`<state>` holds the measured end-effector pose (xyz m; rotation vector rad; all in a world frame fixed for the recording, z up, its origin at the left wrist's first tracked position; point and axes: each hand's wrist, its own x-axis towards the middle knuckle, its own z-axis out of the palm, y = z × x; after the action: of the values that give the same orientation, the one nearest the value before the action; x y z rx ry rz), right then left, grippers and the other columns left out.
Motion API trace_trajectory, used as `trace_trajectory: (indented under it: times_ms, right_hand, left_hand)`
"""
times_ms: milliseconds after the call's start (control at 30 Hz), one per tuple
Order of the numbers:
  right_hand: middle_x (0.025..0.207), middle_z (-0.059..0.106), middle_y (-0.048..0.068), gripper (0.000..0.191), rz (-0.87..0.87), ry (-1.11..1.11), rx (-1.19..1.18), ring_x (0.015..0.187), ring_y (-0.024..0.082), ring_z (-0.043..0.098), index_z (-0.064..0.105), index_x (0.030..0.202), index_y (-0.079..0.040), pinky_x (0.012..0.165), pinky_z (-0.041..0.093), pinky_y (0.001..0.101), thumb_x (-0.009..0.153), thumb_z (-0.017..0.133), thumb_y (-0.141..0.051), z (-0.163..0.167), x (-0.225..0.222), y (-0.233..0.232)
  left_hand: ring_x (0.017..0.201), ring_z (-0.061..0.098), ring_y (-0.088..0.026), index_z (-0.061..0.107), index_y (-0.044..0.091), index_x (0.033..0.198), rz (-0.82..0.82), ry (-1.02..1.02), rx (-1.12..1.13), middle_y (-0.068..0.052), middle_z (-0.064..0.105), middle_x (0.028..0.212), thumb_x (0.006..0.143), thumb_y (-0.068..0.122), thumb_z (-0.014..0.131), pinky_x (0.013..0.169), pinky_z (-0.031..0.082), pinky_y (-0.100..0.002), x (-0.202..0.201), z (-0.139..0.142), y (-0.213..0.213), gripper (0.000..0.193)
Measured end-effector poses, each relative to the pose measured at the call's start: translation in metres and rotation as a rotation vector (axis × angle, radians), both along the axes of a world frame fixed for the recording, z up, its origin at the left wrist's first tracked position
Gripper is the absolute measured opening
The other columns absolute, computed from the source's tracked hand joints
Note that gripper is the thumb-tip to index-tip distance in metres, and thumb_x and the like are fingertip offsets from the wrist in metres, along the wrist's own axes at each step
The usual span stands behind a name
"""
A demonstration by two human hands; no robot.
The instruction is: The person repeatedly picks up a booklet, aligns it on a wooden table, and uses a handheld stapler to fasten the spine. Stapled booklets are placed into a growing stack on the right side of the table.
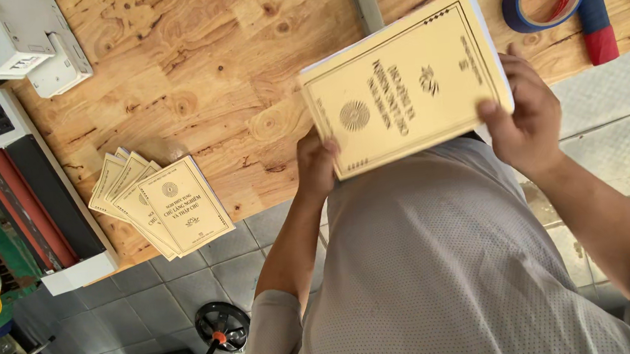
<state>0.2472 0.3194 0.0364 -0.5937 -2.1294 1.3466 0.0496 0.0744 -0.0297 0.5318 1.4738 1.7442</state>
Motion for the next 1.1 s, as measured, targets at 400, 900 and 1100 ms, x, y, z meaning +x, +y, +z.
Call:
trace_trajectory:
  times_ms: [400,900,1100]
  right_hand:
    - [0.128,0.066,0.006,0.033,-0.047,-0.081,-0.571,0.121,0.01,0.057,0.052,0.137,0.006,0.106,0.044,0.0258,0.113,0.052,-0.016,-0.056,0.003,-0.02]
    - [0.126,0.066,0.01,0.033,-0.095,-0.384,-0.653,0.117,0.011,0.057,0.057,0.134,0.005,0.105,0.043,0.0275,0.116,0.05,-0.022,-0.047,0.025,-0.016]
    - [0.123,0.069,0.008,0.037,-0.003,-0.418,-0.74,0.114,0.01,0.06,0.059,0.134,0.004,0.103,0.045,0.0272,0.11,0.052,-0.023,-0.048,0.013,-0.007]
  left_hand:
    - [0.111,0.065,-0.012,0.063,0.001,0.126,0.08,-0.024,-0.275,-0.006,0.072,0.118,0.104,0.032,0.063,0.099,0.05,-0.028,0.025,-0.006,0.044,0.038]
    - [0.096,0.072,-0.012,0.073,0.004,0.117,-0.042,0.07,-0.429,-0.005,0.078,0.103,0.105,0.042,0.06,0.087,0.056,-0.029,0.037,-0.023,0.04,0.041]
    - [0.094,0.07,-0.015,0.075,0.002,0.116,-0.136,-0.062,-0.47,-0.009,0.079,0.103,0.099,0.035,0.069,0.085,0.054,-0.031,0.015,-0.007,0.029,0.038]
